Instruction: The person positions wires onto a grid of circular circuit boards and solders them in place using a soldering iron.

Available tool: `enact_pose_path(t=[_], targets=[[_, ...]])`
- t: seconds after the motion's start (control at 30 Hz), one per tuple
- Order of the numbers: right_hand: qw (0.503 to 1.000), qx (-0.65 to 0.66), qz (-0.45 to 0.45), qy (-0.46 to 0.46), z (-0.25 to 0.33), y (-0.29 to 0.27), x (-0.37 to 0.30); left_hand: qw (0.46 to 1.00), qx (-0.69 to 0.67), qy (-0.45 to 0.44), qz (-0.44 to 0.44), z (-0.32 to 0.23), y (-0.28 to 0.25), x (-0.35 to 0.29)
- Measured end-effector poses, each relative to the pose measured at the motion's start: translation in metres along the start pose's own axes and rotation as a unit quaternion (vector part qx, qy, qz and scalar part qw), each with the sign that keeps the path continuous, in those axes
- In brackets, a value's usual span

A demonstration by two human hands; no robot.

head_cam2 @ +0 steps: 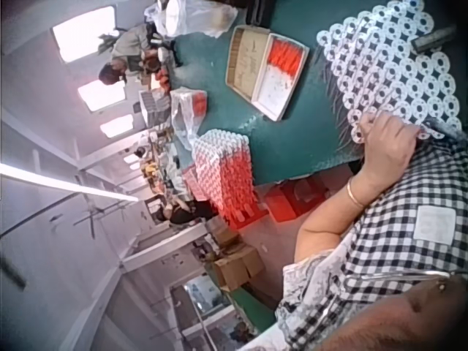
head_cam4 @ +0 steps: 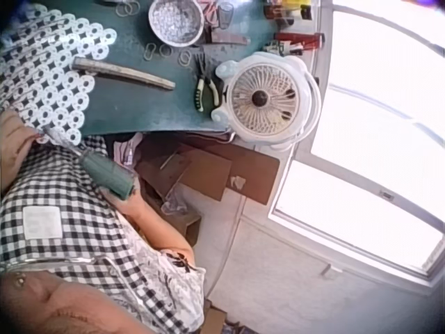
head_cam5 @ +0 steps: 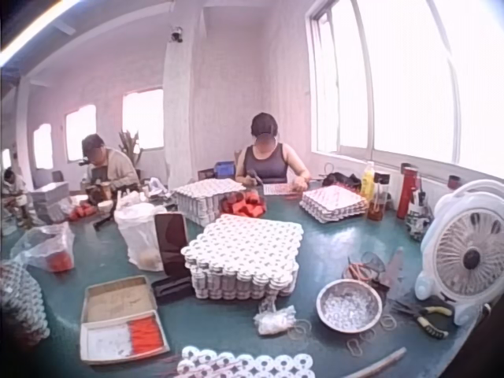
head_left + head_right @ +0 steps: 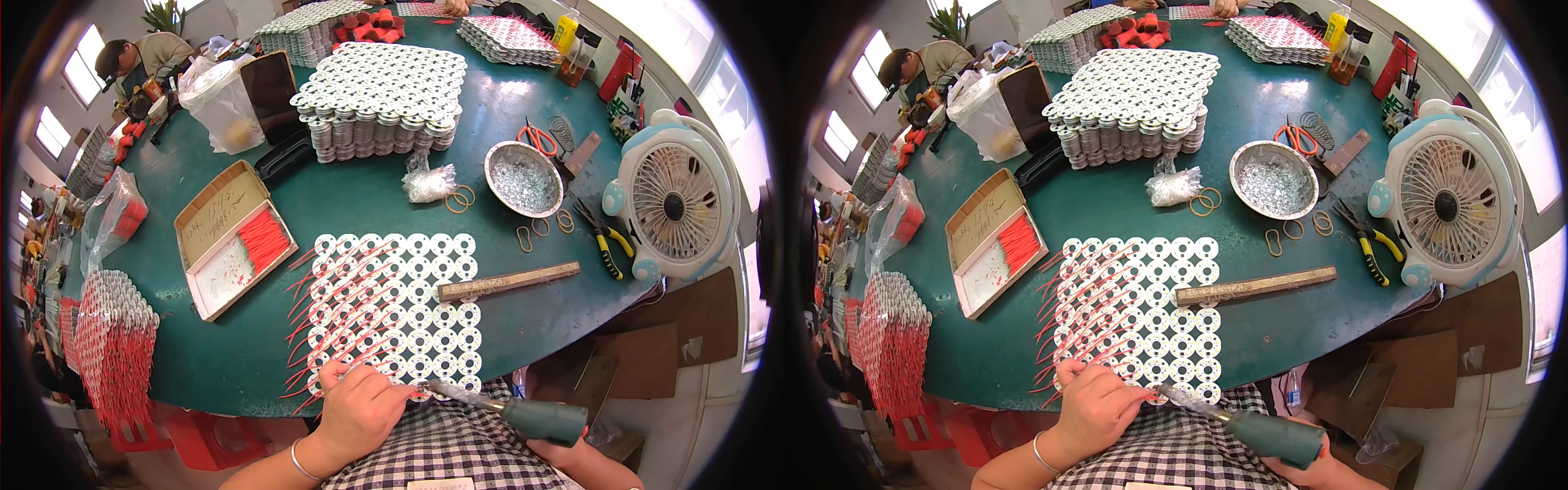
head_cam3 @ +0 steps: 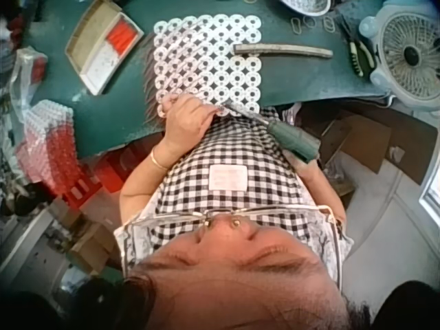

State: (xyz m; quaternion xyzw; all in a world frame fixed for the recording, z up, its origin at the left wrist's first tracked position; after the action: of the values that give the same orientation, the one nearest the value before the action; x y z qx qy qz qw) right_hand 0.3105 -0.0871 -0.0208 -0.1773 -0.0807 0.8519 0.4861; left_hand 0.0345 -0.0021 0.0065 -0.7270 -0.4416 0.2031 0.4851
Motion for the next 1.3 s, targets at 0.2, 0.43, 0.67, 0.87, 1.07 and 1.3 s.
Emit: enact_pose_path(t=[0.2,0.43,0.67,0.87,1.07,1.3], targets=[[0.991,0.12,-0.035,0.055,0.001,-0.005,-0.005,1.0,0.015,0.014,0.002,-0.001,0.001,0.0],[0.996,0.073,-0.049,0.023,-0.006,-0.004,-0.021,0.996,0.072,0.039,-0.046,-0.015,0.0,-0.01],[0.997,0.046,-0.06,0.011,-0.014,0.001,-0.024,0.997,0.065,0.039,-0.032,-0.013,0.006,-0.011],[0.999,-0.013,-0.02,0.025,-0.015,0.0,-0.023,0.997,0.058,0.044,-0.031,-0.014,0.007,-0.011],[0.999,0.039,-0.024,-0.005,-0.015,0.001,-0.021,0.997,0.058,0.042,-0.021,-0.013,0.007,-0.01],[0.997,0.044,-0.049,0.044,-0.009,0.0,-0.026,0.998,0.05,0.043,-0.021,-0.014,0.006,-0.01]])
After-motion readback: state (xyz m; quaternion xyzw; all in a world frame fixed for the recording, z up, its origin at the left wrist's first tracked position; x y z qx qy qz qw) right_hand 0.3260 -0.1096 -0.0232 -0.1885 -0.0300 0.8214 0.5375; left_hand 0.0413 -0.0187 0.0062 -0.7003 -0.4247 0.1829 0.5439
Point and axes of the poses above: each hand's wrist, its own x-axis towards the middle knuckle, its own y-axis out of the palm, z = x × y, the point moved 4 cm from there along x, towards the middle knuckle, and after that the axes turned 11 degrees about z, right-handed, at the moved point
